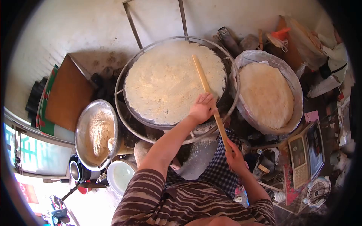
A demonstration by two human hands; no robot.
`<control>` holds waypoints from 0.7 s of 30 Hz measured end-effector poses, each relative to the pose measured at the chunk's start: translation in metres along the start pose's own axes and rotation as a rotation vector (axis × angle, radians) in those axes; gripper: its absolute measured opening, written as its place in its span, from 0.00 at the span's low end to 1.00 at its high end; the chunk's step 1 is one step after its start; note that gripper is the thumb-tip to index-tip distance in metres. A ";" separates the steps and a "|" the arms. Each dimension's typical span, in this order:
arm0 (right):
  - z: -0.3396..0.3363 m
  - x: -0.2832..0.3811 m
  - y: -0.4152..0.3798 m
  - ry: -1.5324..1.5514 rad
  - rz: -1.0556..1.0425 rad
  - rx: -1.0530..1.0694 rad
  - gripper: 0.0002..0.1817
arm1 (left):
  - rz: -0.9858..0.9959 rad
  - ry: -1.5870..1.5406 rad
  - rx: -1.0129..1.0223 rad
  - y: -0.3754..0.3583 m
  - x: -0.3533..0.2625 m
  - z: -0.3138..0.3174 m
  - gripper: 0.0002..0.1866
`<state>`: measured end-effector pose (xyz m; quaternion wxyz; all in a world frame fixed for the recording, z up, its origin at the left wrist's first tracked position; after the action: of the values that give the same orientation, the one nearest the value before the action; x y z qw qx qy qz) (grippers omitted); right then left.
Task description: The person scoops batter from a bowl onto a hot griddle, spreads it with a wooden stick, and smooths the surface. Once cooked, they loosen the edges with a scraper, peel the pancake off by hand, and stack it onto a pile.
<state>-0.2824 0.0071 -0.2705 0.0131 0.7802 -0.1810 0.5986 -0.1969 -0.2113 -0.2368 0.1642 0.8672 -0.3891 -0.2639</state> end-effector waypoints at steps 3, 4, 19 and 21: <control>0.045 -0.003 -0.010 0.375 0.288 0.164 0.31 | -0.046 0.088 -0.059 -0.028 0.034 -0.022 0.23; 0.063 -0.009 -0.009 0.446 0.281 0.240 0.30 | -0.072 0.126 -0.075 -0.038 0.046 -0.036 0.22; 0.159 0.006 -0.036 0.113 0.037 0.684 0.32 | -0.208 0.418 -0.176 -0.203 0.077 -0.166 0.27; 0.160 0.021 -0.006 -0.194 -0.394 0.437 0.33 | -0.215 0.422 -0.183 -0.193 0.095 -0.165 0.29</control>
<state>-0.1271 -0.0309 -0.2948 -0.0566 0.8382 0.1063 0.5319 0.0662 -0.1462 -0.2292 0.2906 0.9210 -0.2261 -0.1270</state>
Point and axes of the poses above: each hand's wrist, its own y-axis towards the middle knuckle, its own z-axis out of the palm, x = y × z, the point moved 10 cm from there along y, towards the middle knuckle, and after that the axes turned 12 degrees about -x, right-handed, at the moved point
